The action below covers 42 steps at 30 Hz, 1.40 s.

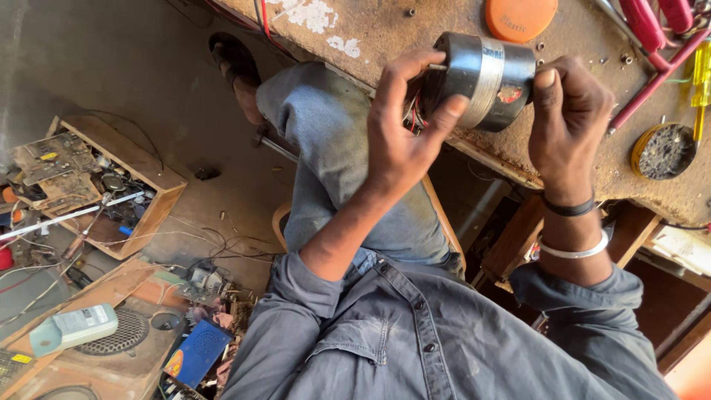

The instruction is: The person assembles a small electric motor by inserting the stator into the housing, aligning the shaft, and rotating it to check fit. They repeatedly insert and remove the stator, then rotate the shaft to test movement.

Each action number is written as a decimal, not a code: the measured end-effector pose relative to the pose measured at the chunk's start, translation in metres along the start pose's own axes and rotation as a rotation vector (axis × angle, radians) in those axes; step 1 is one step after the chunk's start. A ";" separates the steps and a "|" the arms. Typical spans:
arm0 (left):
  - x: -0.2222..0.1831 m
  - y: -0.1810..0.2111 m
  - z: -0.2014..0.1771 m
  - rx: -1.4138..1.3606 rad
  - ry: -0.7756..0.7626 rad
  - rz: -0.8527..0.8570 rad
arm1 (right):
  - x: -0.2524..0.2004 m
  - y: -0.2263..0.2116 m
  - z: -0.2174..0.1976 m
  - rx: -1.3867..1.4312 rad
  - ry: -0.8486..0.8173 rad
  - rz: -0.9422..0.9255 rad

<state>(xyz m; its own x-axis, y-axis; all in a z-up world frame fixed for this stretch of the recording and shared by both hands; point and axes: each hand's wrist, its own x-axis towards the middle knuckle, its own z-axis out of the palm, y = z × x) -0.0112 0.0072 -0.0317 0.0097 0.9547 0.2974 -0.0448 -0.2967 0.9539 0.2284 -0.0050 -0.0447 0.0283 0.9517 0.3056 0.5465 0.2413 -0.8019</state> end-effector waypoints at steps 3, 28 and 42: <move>0.010 -0.005 -0.007 -0.054 -0.029 -0.194 | -0.004 -0.010 0.007 0.030 0.015 0.048; -0.010 0.002 0.013 -0.029 0.154 -0.131 | -0.006 -0.068 0.003 0.074 0.068 0.151; -0.048 0.023 0.015 0.493 0.100 0.289 | 0.007 -0.085 0.010 -0.222 -0.214 -0.054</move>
<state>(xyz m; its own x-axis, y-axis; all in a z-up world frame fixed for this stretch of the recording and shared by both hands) 0.0018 -0.0458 -0.0236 -0.0290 0.8236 0.5665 0.4390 -0.4986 0.7474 0.1736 -0.0169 0.0209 -0.1698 0.9628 0.2104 0.7128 0.2674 -0.6484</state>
